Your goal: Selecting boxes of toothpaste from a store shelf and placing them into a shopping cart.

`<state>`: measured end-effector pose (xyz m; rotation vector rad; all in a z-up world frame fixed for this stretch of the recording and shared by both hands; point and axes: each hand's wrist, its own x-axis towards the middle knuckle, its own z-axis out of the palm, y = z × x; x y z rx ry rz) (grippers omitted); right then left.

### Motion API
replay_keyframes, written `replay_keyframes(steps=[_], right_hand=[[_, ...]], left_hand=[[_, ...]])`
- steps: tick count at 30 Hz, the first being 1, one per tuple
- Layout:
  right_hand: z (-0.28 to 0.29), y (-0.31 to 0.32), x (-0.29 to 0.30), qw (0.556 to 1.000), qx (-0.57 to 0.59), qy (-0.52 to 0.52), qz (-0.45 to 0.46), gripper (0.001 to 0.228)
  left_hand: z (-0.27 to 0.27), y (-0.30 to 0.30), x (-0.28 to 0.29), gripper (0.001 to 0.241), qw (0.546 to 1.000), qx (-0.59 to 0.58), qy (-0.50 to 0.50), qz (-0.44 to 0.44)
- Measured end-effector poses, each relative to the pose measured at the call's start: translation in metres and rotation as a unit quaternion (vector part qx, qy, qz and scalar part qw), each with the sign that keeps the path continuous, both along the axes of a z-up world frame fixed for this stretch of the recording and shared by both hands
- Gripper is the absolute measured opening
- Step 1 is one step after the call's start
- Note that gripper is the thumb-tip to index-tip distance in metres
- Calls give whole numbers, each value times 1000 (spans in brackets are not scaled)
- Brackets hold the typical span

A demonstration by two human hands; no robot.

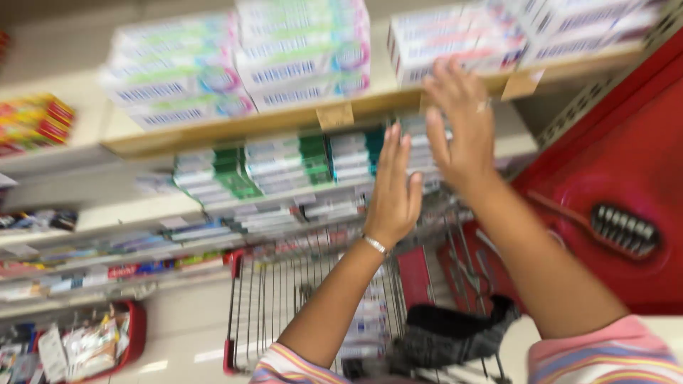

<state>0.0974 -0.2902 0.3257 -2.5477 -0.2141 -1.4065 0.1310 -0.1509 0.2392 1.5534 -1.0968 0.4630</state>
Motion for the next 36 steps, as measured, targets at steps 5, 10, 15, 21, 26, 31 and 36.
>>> replay_keyframes(steps=[5, 10, 15, 21, 26, 31, 36], right_hand=[[-190, 61, -46, 939, 300, 164, 40, 27], [-512, 88, -117, 714, 600, 347, 100, 32], [-609, 123, -172, 555, 671, 492, -22, 37], [-644, 120, -160, 472, 699, 537, -10, 41], [-649, 123, -145, 440, 712, 542, -71, 40], [-657, 127, -135, 416, 737, 526, -86, 40], [-751, 124, -178, 424, 785, 446, -69, 38]], left_hand=[[-206, 49, -31, 56, 969, 102, 204, 93], [-407, 128, -83, 55, 864, 274, 382, 180], [-551, 195, -113, 55, 759, 367, 495, 209], [-670, 228, -113, 73, 711, 380, 562, 186], [-682, 216, -91, 79, 663, 374, 631, 147], [-694, 202, -78, 80, 638, 353, 676, 103], [-655, 181, -64, 55, 658, 296, 677, 146]])
